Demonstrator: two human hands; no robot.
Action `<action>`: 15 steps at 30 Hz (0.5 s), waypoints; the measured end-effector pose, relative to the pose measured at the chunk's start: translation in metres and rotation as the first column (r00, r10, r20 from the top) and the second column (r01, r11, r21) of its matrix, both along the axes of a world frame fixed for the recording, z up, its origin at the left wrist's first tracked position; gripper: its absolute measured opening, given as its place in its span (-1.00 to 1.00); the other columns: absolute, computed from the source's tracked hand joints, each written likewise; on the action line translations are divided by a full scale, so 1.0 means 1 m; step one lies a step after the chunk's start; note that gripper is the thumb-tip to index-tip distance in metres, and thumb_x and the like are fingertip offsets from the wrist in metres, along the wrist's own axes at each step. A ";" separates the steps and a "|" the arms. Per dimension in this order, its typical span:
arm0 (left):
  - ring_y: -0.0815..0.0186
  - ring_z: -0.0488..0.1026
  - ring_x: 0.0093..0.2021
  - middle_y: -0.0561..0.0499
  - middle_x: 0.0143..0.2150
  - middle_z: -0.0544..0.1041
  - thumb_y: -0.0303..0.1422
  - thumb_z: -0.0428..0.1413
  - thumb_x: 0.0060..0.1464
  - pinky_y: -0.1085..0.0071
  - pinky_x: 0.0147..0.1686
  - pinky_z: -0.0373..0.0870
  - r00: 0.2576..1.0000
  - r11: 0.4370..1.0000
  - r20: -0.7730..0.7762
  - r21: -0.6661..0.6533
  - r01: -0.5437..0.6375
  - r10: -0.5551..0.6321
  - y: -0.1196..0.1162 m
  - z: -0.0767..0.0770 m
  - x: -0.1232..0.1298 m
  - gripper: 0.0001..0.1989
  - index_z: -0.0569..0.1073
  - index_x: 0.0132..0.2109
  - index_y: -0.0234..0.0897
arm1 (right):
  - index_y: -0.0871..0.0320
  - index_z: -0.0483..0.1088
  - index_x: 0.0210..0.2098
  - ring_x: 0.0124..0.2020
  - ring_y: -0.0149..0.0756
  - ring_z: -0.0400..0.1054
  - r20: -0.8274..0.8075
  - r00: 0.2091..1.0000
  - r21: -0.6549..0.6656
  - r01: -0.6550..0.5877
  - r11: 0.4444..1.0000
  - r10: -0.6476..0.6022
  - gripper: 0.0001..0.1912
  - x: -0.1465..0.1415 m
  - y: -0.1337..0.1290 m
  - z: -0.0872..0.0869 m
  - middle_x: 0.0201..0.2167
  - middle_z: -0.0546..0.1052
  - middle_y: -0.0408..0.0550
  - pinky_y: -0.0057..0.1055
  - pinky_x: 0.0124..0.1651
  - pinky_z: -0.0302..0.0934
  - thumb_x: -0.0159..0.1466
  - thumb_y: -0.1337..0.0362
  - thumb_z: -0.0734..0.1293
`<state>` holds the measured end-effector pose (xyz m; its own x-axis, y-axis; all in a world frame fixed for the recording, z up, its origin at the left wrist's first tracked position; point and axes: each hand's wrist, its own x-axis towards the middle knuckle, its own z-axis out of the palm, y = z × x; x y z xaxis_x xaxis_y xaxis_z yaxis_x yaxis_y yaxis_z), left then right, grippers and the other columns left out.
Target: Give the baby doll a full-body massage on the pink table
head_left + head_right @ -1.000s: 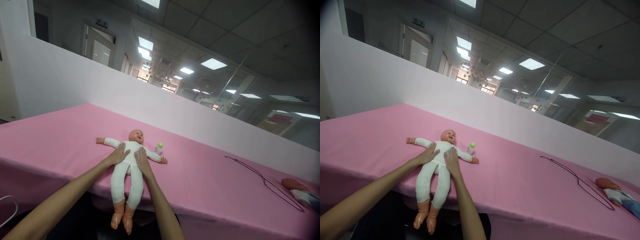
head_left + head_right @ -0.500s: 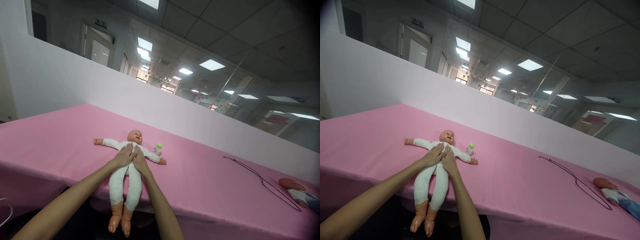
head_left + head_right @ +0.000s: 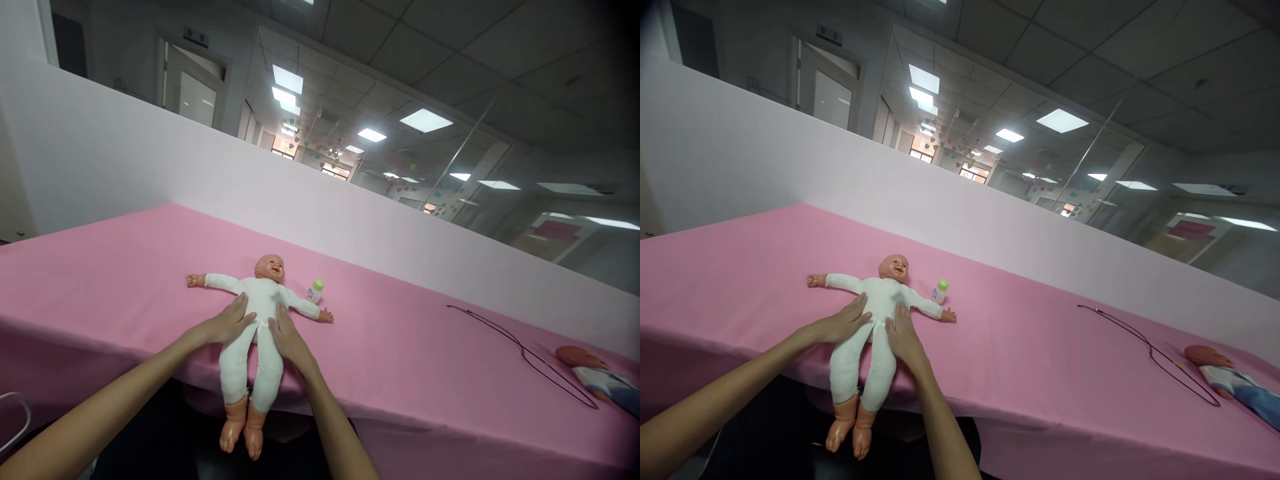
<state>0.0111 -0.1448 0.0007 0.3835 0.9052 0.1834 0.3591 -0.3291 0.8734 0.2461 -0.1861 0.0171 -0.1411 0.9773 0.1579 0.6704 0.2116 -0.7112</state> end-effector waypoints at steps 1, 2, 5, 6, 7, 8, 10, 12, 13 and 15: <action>-0.07 -0.21 0.59 -0.25 0.59 -0.08 0.16 0.06 0.24 0.06 0.51 -0.20 0.998 0.999 -0.049 0.021 0.032 -0.031 -0.003 0.004 0.006 -0.10 0.14 0.52 -0.30 | 0.22 -0.02 0.55 0.60 -0.07 -0.26 0.022 0.999 0.004 -0.029 1.000 0.029 -0.20 -0.004 0.000 0.001 0.58 -0.08 0.10 -0.03 0.59 -0.33 0.49 -0.12 0.12; -0.06 -0.26 0.59 -0.26 0.60 -0.11 0.16 0.02 0.27 0.06 0.52 -0.24 0.994 0.996 -0.099 0.061 0.059 -0.053 -0.003 0.009 0.014 -0.10 0.13 0.52 -0.34 | 0.24 -0.03 0.55 0.60 -0.07 -0.27 0.046 0.997 0.010 -0.061 0.998 0.061 -0.21 -0.008 0.003 0.003 0.58 -0.09 0.10 0.00 0.59 -0.34 0.50 -0.09 0.11; -0.03 -0.32 0.60 -0.29 0.60 -0.14 0.13 -0.13 0.35 -0.02 0.51 -0.31 0.967 0.983 -0.250 0.154 0.097 -0.056 0.009 0.020 0.040 -0.14 0.06 0.54 -0.39 | 0.22 -0.02 0.55 0.60 -0.10 -0.31 0.110 0.984 0.032 -0.148 0.988 0.144 -0.26 -0.017 0.022 0.011 0.58 -0.07 0.06 0.03 0.59 -0.37 0.49 0.02 0.11; -0.02 -0.31 0.60 -0.29 0.60 -0.14 0.12 -0.17 0.37 -0.05 0.50 -0.31 0.960 0.983 -0.279 0.165 0.080 -0.032 0.017 0.022 0.047 -0.15 0.04 0.54 -0.39 | 0.19 -0.01 0.55 0.60 -0.13 -0.31 0.117 0.982 0.039 -0.155 0.987 0.150 -0.28 -0.018 0.030 0.014 0.58 -0.06 0.04 0.01 0.59 -0.38 0.49 0.04 0.10; -0.02 -0.29 0.60 -0.31 0.60 -0.13 0.11 -0.20 0.38 -0.06 0.50 -0.30 0.957 0.984 -0.290 0.172 0.052 0.000 0.025 0.022 0.052 -0.16 0.03 0.54 -0.40 | 0.18 -0.01 0.54 0.60 -0.14 -0.30 0.114 0.984 0.048 -0.145 0.988 0.139 -0.28 -0.019 0.038 0.016 0.58 -0.04 0.03 0.00 0.59 -0.38 0.49 0.04 0.09; -0.02 -0.27 0.60 -0.32 0.59 -0.13 0.11 -0.22 0.38 -0.06 0.50 -0.29 0.956 0.984 -0.291 0.176 0.019 0.034 0.034 0.021 0.055 -0.16 0.03 0.54 -0.41 | 0.20 -0.01 0.54 0.60 -0.14 -0.29 0.101 0.989 0.053 -0.115 0.992 0.109 -0.27 -0.018 0.045 0.017 0.58 -0.04 0.05 -0.01 0.59 -0.37 0.49 0.02 0.08; -0.04 -0.27 0.60 -0.36 0.59 -0.14 0.12 -0.24 0.38 -0.05 0.50 -0.27 0.957 0.983 -0.275 0.181 -0.044 0.093 0.050 0.017 0.056 -0.13 0.01 0.53 -0.48 | 0.30 -0.04 0.54 0.60 -0.11 -0.27 0.055 0.998 0.042 -0.015 0.999 0.013 -0.21 -0.015 0.055 0.017 0.58 -0.07 0.14 -0.01 0.59 -0.36 0.50 -0.06 0.06; -0.10 -0.32 0.60 -0.40 0.60 -0.18 0.15 -0.24 0.36 -0.05 0.51 -0.27 0.960 0.983 -0.252 0.161 -0.086 0.125 0.059 0.009 0.049 -0.07 -0.03 0.53 -0.56 | 0.36 -0.07 0.54 0.60 -0.06 -0.27 0.011 0.997 0.008 0.077 0.997 -0.077 -0.14 -0.010 0.058 0.015 0.58 -0.10 0.20 0.00 0.58 -0.35 0.49 -0.13 0.05; -0.11 -0.34 0.59 -0.41 0.60 -0.22 0.16 -0.23 0.35 -0.05 0.51 -0.28 0.963 0.987 -0.240 0.133 -0.096 0.126 0.061 0.004 0.043 -0.04 -0.06 0.53 -0.59 | 0.37 -0.08 0.54 0.60 -0.04 -0.27 -0.003 0.994 -0.009 0.105 0.994 -0.105 -0.13 -0.007 0.056 0.014 0.58 -0.10 0.21 0.01 0.58 -0.35 0.49 -0.15 0.06; -0.14 -0.34 0.59 -0.45 0.59 -0.25 0.18 -0.15 0.33 -0.06 0.50 -0.27 0.979 0.993 -0.172 0.072 -0.096 0.107 0.058 -0.006 0.029 0.00 -0.08 0.53 -0.62 | 0.40 -0.08 0.53 0.60 -0.01 -0.28 -0.017 0.992 -0.027 0.127 0.992 -0.127 -0.12 -0.003 0.046 0.012 0.57 -0.11 0.24 0.01 0.58 -0.36 0.49 -0.15 0.07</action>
